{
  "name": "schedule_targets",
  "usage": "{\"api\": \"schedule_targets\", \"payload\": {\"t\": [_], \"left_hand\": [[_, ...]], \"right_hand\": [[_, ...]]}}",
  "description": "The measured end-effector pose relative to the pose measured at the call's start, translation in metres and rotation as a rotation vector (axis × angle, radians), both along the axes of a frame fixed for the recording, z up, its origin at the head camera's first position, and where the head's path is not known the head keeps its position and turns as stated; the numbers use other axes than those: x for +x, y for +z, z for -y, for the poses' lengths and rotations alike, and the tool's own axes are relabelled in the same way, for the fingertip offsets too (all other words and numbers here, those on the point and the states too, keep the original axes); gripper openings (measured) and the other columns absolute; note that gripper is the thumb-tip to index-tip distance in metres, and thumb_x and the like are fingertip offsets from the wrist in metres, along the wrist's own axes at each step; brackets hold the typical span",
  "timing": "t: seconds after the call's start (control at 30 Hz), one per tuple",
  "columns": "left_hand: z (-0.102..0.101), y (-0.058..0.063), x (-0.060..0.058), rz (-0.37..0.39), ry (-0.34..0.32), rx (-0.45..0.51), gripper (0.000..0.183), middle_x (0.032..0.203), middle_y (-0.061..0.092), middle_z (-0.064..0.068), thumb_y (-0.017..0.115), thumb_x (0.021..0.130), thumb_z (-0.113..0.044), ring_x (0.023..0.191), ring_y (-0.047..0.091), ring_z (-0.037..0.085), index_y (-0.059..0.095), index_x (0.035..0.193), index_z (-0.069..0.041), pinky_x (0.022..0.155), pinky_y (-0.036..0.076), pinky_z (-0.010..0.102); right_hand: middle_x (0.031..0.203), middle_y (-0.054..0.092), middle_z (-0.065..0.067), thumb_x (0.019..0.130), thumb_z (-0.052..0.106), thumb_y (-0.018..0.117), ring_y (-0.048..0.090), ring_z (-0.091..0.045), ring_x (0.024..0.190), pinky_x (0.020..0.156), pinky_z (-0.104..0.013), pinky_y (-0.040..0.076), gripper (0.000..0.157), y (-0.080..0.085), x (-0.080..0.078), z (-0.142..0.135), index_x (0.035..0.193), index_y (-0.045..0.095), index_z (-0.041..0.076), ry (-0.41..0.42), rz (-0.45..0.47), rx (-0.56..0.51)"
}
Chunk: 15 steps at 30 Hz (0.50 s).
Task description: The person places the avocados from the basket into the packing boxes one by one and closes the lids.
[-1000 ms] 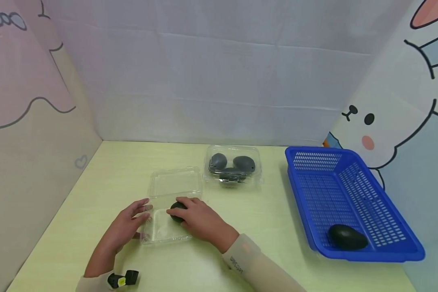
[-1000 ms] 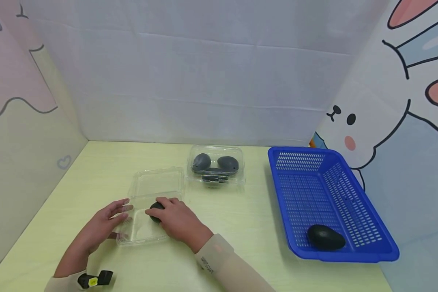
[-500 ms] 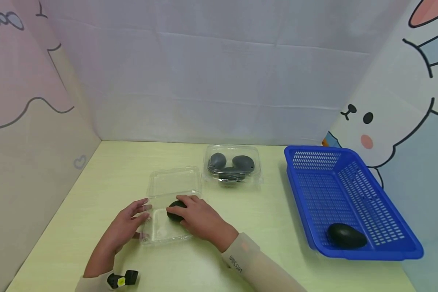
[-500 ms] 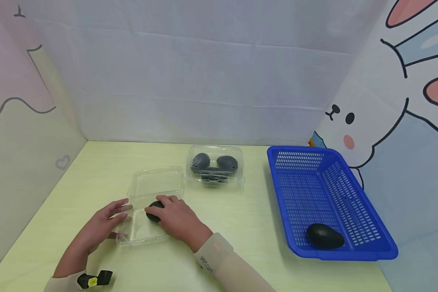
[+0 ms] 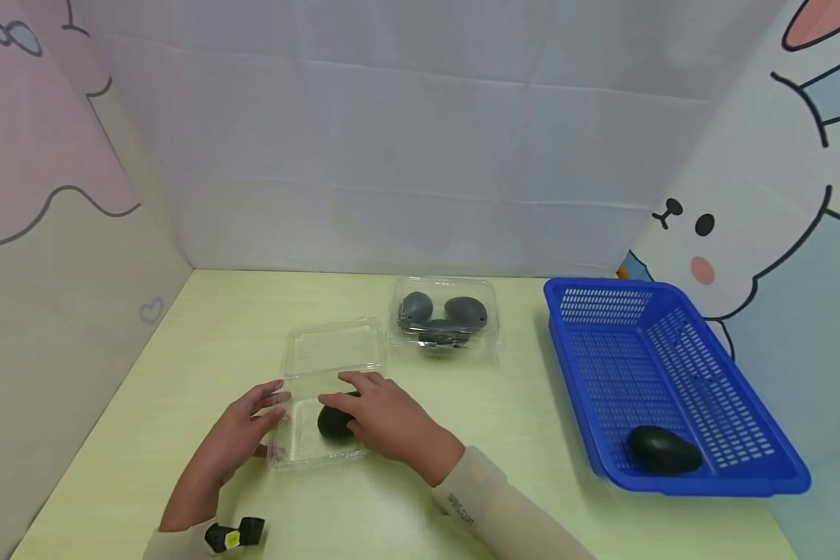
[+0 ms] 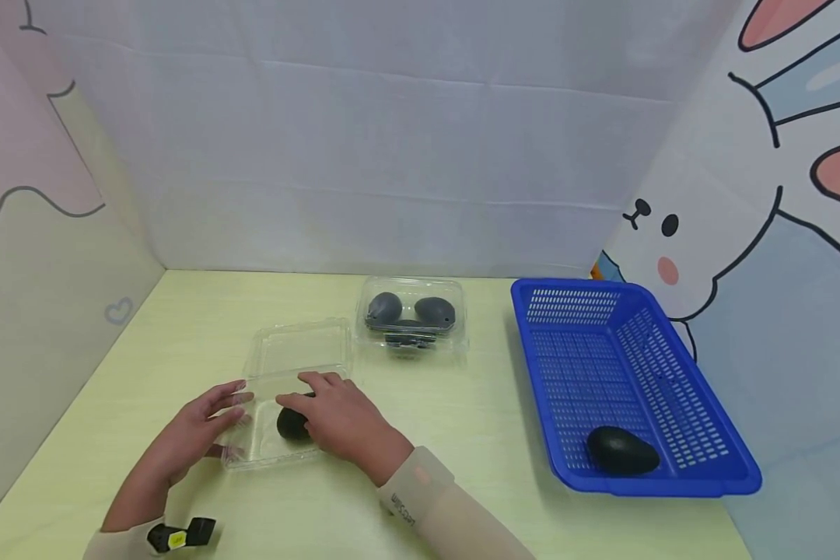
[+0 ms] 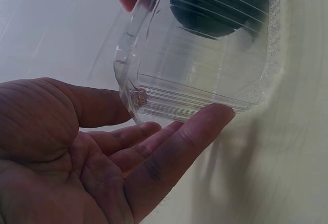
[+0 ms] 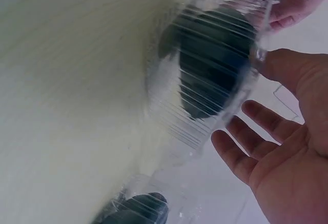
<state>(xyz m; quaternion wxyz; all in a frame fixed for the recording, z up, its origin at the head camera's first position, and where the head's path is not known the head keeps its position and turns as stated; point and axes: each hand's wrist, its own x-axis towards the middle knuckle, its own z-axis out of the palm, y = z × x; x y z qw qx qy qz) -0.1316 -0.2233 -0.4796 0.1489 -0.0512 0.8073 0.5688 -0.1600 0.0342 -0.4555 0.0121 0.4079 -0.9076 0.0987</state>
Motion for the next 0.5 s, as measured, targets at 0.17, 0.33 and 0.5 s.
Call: {"api": "schedule_targets", "payload": {"t": [0.17,0.33,0.5], "left_hand": [[0.000,-0.001,0.000,0.007,0.002,-0.001,0.057,0.154,0.037,0.033,0.052,0.108,-0.008,0.136,0.044,0.053,0.027,0.160,0.000,0.072,0.062,0.042],[0.001,-0.001,0.001,0.005,-0.007,-0.003,0.057,0.154,0.037,0.033,0.051,0.108,-0.009,0.136,0.043,0.053,0.027,0.160,0.000,0.072,0.061,0.042],[0.001,0.001,0.003,-0.008,-0.017,0.004,0.058,0.154,0.036,0.034,0.051,0.108,-0.007,0.136,0.044,0.053,0.026,0.159,0.002,0.072,0.061,0.041]], "right_hand": [[0.154,0.048,-0.005,0.096,0.018,0.075,0.052,-0.026,0.135,0.108,-0.042,0.046,0.055,0.013,0.006,-0.016,0.147,0.058,0.031,-0.009,-0.007,-0.043],[0.154,0.048,-0.007,0.095,0.014,0.076,0.052,-0.028,0.134,0.107,-0.046,0.046,0.057,0.026,0.013,-0.040,0.146,0.059,0.029,-0.019,0.012,-0.075],[0.152,0.050,-0.010,0.093,0.013,0.078,0.053,-0.031,0.133,0.107,-0.051,0.046,0.058,0.037,0.020,-0.068,0.146,0.059,0.028,-0.030,-0.020,-0.116]]}}
